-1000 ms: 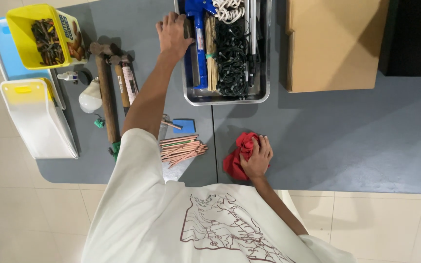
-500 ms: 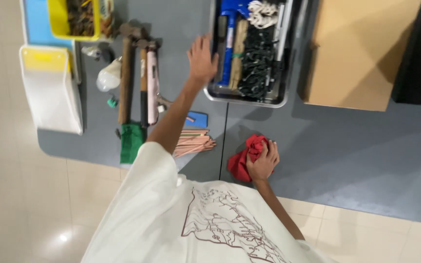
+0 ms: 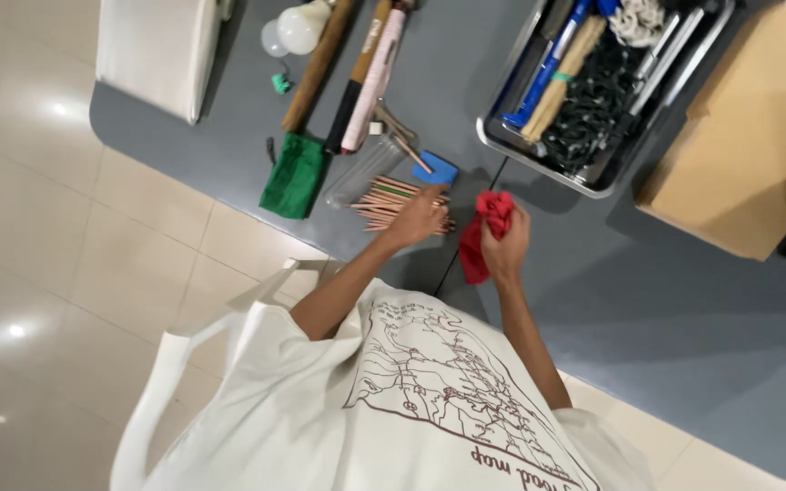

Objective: The person wipes various items on a gray table with a red cloth, including metal rods, wooden sticks, tangled wires, and a small metal object. They place the cleaned items into a metal tray on the table.

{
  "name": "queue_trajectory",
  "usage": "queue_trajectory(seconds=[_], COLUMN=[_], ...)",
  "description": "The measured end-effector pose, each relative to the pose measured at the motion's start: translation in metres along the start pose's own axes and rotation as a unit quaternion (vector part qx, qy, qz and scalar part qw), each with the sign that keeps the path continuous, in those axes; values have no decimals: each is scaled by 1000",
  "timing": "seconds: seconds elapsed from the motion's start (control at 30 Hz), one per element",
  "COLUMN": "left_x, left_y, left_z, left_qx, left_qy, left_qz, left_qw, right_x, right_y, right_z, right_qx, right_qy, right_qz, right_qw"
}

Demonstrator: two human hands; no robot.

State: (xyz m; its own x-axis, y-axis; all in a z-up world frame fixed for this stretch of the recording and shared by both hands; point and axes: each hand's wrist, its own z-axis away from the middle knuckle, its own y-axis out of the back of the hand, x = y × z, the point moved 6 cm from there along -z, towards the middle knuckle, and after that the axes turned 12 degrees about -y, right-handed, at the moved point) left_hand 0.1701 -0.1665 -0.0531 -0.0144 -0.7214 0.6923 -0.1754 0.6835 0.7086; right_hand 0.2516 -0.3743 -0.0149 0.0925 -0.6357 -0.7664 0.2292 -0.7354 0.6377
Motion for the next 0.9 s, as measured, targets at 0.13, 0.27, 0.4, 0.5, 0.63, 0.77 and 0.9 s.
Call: queue_trajectory(seconds=[0.13,0.27,0.4,0.5,0.63,0.77,0.9], left_x=[21,17,-19,-55,-100,-156,-205], left_y=[2,35,29,73,162,213,243], left_z=[5,7,31,46,75,108,127], left_qx=[-4,49,-44,29,124,180,180], left_qy=[265,127,123,93,190,213,336], left_qz=[432,389,565,425,194,77,-6], left_qw=[862,911,815,900,954,957,925], right_x=[-80,-133,-148,-161,-164,-158,-156], right_y=[-20,-36,-45,-44,-47,-51,-64], right_z=[-12,-9,3,18,33,43,48], right_qx=[-144,-264,-277,-262,-232,-202,-189], right_qy=[-59,-95,-101,-122,-144,-150,-165], right_qz=[-156,-323,-303,-283,-243,-183,-181], right_qw=[976,904,906,915,931,950,951])
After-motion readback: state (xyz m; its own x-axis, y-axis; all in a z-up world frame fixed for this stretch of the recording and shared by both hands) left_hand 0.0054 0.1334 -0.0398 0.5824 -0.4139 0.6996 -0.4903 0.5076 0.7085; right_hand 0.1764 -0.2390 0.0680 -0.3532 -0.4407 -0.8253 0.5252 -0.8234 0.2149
